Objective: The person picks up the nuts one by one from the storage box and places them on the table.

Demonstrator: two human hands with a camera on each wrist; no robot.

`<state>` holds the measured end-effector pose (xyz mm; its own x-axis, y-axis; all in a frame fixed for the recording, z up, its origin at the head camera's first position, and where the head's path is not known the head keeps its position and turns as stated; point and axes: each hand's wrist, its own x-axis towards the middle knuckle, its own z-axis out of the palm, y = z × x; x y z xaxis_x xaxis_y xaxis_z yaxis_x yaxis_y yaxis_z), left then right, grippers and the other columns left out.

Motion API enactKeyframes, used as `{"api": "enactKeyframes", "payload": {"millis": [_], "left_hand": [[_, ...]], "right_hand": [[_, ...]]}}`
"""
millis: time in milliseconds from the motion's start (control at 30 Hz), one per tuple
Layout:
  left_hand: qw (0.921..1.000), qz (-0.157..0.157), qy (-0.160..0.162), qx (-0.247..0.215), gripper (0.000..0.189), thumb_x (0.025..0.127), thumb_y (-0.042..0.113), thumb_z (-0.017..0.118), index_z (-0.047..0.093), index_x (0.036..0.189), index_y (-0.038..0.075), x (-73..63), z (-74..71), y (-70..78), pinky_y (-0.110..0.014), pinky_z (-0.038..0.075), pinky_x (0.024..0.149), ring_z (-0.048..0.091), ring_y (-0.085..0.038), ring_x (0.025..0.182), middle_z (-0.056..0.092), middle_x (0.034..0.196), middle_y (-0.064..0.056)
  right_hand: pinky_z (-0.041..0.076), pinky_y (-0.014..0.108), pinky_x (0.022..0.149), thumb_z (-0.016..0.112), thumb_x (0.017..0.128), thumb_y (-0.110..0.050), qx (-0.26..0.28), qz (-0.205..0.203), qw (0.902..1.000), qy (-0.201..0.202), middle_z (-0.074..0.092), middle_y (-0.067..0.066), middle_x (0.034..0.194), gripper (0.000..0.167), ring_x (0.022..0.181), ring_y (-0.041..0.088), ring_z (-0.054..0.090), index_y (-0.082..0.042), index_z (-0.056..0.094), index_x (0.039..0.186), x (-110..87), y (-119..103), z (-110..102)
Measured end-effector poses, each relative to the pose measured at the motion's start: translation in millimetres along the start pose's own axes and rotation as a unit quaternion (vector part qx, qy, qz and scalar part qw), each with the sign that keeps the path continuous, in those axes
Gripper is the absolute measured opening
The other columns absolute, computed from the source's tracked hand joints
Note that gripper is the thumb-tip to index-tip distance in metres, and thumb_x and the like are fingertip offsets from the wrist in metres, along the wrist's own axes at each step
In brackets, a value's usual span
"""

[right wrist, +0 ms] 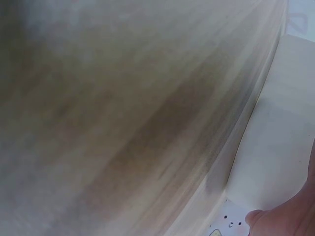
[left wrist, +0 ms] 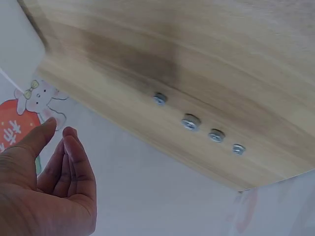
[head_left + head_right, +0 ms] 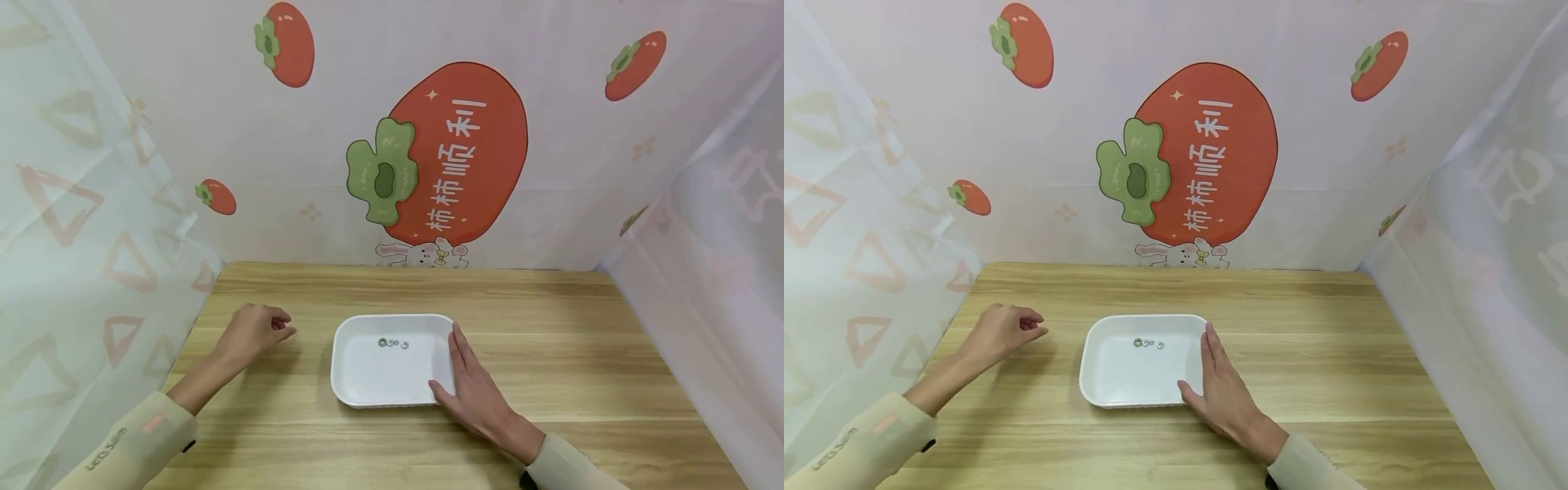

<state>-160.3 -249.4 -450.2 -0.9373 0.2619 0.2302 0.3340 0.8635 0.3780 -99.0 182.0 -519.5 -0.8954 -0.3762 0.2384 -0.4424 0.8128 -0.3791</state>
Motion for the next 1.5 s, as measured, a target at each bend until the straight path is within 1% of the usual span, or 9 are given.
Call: {"api": "enactKeyframes", "payload": {"millis": [167,300,500,633,967,1067,1233,1333,1500], "left_hand": [[0.9997,0.015,0.009,-0.017,0.012,0.084,0.011,0.088,0.082,0.088,0.002,7.9,2.7,17.5,-0.033,0.058,0.062,0.067,-0.009,0.064,0.074,0.072,0.002],[0.9994,0.024,0.009,-0.026,0.012,0.084,0.012,0.088,0.083,0.089,0.003,12.5,4.5,30.1,-0.031,0.057,0.061,0.066,-0.007,0.065,0.074,0.072,0.003],[0.9992,0.03,0.005,-0.026,0.013,0.085,0.013,0.088,0.082,0.092,0.003,19.1,6.3,42.4,-0.03,0.057,0.062,0.066,-0.007,0.066,0.074,0.074,0.003],[0.9985,0.043,0.001,-0.032,0.014,0.085,0.012,0.088,0.082,0.092,0.002,25.1,8.9,50.7,-0.03,0.058,0.063,0.068,-0.009,0.068,0.075,0.076,0.001],[0.9966,0.067,-0.023,-0.043,0.017,0.085,0.015,0.089,0.082,0.094,0.002,39.4,19.3,72.8,-0.029,0.059,0.067,0.067,-0.006,0.07,0.075,0.077,0.002],[0.9957,0.076,-0.028,-0.045,0.015,0.085,0.014,0.088,0.082,0.092,0.003,43.0,23.5,78.8,-0.028,0.058,0.066,0.066,-0.006,0.069,0.075,0.077,0.003],[0.9952,0.074,-0.043,-0.046,0.016,0.084,0.014,0.09,0.082,0.093,0.003,46.8,31.8,89.6,-0.024,0.056,0.064,0.064,-0.006,0.068,0.075,0.078,0.001],[0.9939,0.087,-0.056,-0.038,0.02,0.084,0.013,0.09,0.082,0.097,0.001,48.4,37.8,94.9,-0.024,0.056,0.064,0.064,-0.007,0.068,0.076,0.08,-0.002],[0.9908,0.113,-0.074,-0.008,0.02,0.083,0.012,0.09,0.082,0.098,0.001,51.0,45.1,101.9,-0.024,0.053,0.063,0.06,-0.007,0.066,0.075,0.077,-0.001]], "right_hand": [[0.042,0.052,0.118,0.066,0.099,-0.047,-0.001,0.001,1.0,-0.001,0.011,0.023,0.175,0.099,0.157,0.038,0.03,0.012,0.018,0.163,-0.5,0,0],[0.042,0.053,0.118,0.066,0.099,-0.048,0.001,0.003,1.0,-0.004,0.01,0.022,0.176,0.099,0.157,0.038,0.03,0.011,0.018,0.163,-0.2,0,0],[0.042,0.053,0.117,0.067,0.099,-0.048,0.002,0.0,1.0,-0.004,0.011,0.023,0.175,0.1,0.157,0.039,0.03,0.011,0.018,0.163,0.6,-1,-1],[0.041,0.053,0.118,0.067,0.098,-0.047,0.001,-0.002,1.0,-0.003,0.012,0.023,0.175,0.1,0.157,0.039,0.03,0.012,0.018,0.163,1.0,-1,-1],[0.04,0.053,0.119,0.067,0.098,-0.047,0.001,0.002,0.9999,-0.01,0.011,0.024,0.175,0.1,0.157,0.039,0.029,0.012,0.018,0.163,1.2,-1,-1],[0.04,0.052,0.119,0.067,0.098,-0.048,0.001,0.004,0.9999,-0.009,0.011,0.023,0.175,0.101,0.157,0.039,0.029,0.012,0.017,0.163,1.1,-1,-1],[0.041,0.052,0.119,0.067,0.099,-0.048,-0.002,0.002,1.0,-0.007,0.011,0.023,0.175,0.1,0.157,0.038,0.029,0.012,0.018,0.163,0.8,0,0],[0.041,0.052,0.119,0.066,0.099,-0.049,-0.003,0.003,1.0,-0.008,0.011,0.023,0.176,0.101,0.157,0.038,0.029,0.011,0.018,0.163,0.8,1,1],[0.04,0.052,0.119,0.066,0.099,-0.048,-0.002,0.005,1.0,-0.008,0.01,0.022,0.176,0.1,0.158,0.037,0.028,0.012,0.018,0.163,1.0,1,1]]}}
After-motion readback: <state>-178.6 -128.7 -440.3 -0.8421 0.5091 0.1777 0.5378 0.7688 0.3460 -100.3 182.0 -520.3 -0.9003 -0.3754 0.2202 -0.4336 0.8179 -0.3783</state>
